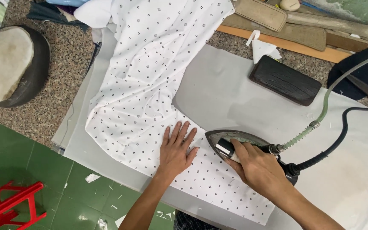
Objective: The person irons a white patterned garment on a worktable. They unfold and smooth the fabric, then use a steam iron to press the material, repeatedly moving the iron back and forth while holding the fabric in place.
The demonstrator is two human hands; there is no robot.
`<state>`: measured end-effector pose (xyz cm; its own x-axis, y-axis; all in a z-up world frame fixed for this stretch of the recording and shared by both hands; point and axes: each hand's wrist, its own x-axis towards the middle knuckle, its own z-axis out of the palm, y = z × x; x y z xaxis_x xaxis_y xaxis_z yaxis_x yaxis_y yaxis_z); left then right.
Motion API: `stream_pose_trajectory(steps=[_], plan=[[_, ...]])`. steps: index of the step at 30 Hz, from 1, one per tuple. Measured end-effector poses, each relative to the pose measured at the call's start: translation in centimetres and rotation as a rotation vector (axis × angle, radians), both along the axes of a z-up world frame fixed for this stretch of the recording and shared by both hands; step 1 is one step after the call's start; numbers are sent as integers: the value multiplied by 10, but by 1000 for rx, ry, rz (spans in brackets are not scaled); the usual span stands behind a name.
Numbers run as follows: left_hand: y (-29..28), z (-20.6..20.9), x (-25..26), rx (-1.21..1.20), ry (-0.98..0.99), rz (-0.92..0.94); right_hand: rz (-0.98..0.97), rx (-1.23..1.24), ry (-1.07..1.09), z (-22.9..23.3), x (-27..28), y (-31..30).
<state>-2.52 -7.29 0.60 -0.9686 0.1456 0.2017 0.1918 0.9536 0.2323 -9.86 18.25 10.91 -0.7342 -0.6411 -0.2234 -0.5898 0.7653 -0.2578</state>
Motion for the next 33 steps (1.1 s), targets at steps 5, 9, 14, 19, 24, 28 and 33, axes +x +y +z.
stream_pose_trajectory(steps=[5,9,14,19,24,28,33], plan=[[-1,1,-11,45,39,-4,-21,12,-34,2,-2,-1],[-2,3,-10,48,38,-6,-3,48,119,-17,5,1],[-2,5,-12,49,52,-6,-46,121,94,-30,6,-11],[-13,-9,-14,106,-9,14,-5,148,108,-19,-9,-34],[-39,-17,-22,65,0,41,-2,169,87,-14,-14,-41],[-38,-15,-17,51,19,35,-12,180,64,-13,-14,-41],[-38,-19,-22,51,17,38,-16,180,4,-9,-17,-42]])
